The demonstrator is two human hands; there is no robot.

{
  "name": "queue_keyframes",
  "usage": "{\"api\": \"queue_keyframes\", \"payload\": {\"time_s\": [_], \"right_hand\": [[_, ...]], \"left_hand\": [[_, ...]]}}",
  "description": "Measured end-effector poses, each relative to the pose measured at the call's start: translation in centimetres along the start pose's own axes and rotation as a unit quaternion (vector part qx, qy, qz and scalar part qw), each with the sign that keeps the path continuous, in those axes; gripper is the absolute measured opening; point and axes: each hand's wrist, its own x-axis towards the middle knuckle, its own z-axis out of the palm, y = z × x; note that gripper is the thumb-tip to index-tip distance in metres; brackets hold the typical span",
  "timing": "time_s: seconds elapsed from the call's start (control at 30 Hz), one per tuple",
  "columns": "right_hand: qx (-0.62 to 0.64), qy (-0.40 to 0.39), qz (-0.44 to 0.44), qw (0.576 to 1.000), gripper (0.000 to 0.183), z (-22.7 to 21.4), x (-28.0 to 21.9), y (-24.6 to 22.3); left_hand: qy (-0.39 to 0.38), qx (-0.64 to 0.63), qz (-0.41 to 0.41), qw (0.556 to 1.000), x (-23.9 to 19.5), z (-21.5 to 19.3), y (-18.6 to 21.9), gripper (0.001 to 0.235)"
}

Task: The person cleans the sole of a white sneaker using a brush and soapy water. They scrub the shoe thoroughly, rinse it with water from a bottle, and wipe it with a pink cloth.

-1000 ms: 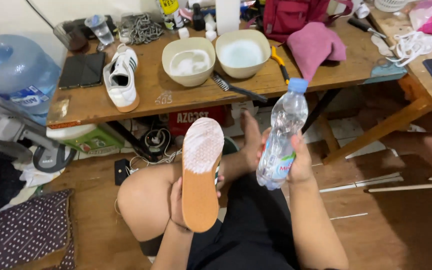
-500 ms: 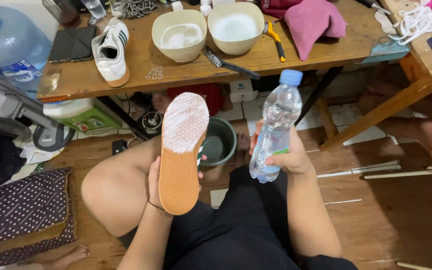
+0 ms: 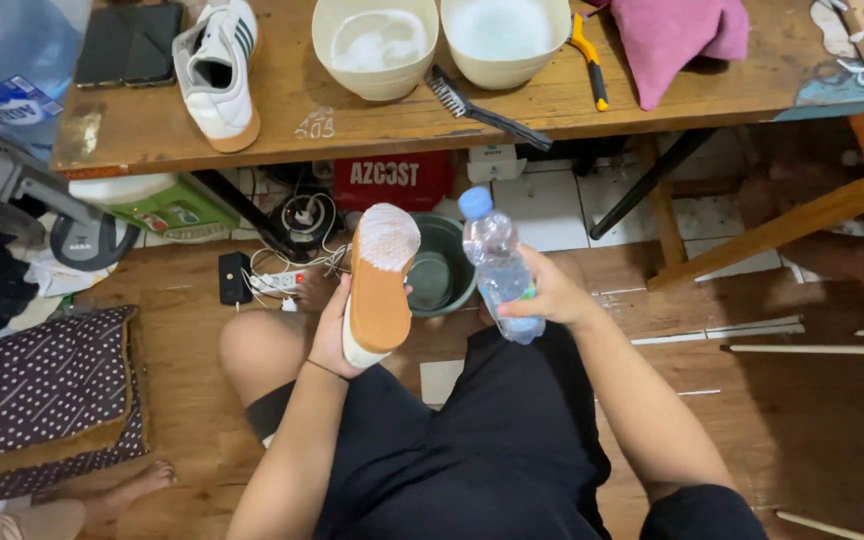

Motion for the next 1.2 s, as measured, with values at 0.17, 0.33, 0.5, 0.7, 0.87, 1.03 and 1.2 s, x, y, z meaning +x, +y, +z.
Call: {"api": "queue_keyframes", "payload": {"time_s": [0.17,0.33,0.5,0.7,0.87,1.03,1.2], "right_hand": [[-0.163,-0.034,0.1,0.981,0.1,0.3,3.4,-0.6],[-0.274,-0.052,0.19,0.941,0.111,-2.2,5.8,1.9],[-0.424,-0.144,0.261,0.855,0.107,-5.6,8.2,3.4],[-0.551,-0.249,0.288,0.743,0.09,-9.7,10.3,8.3],[-0.591,-0.281,0.318,0.686,0.088,-10.3,11.8,9.7],[-0.625,-0.3,0.326,0.643,0.078,-10.8,12.0,10.5],[-0.596,-0.284,0.374,0.651,0.072,-11.0,12.5,8.6]], "left_hand": [[0.005,0.025,-0.033,0.999,7.8,-3.9,1.7,0.069],[0.032,0.066,-0.07,0.995,15.2,-7.2,2.2,0.066],[0.128,0.097,-0.12,0.98,18.9,-8.8,2.1,0.065],[0.185,0.108,-0.161,0.964,22.6,-13.6,0.2,0.068],[0.184,0.144,-0.215,0.948,20.4,-8.8,0.9,0.06],[0.198,0.179,-0.26,0.928,21.2,-10.0,1.1,0.065],[0.194,0.184,-0.261,0.928,22.2,-10.0,1.0,0.066]]}}
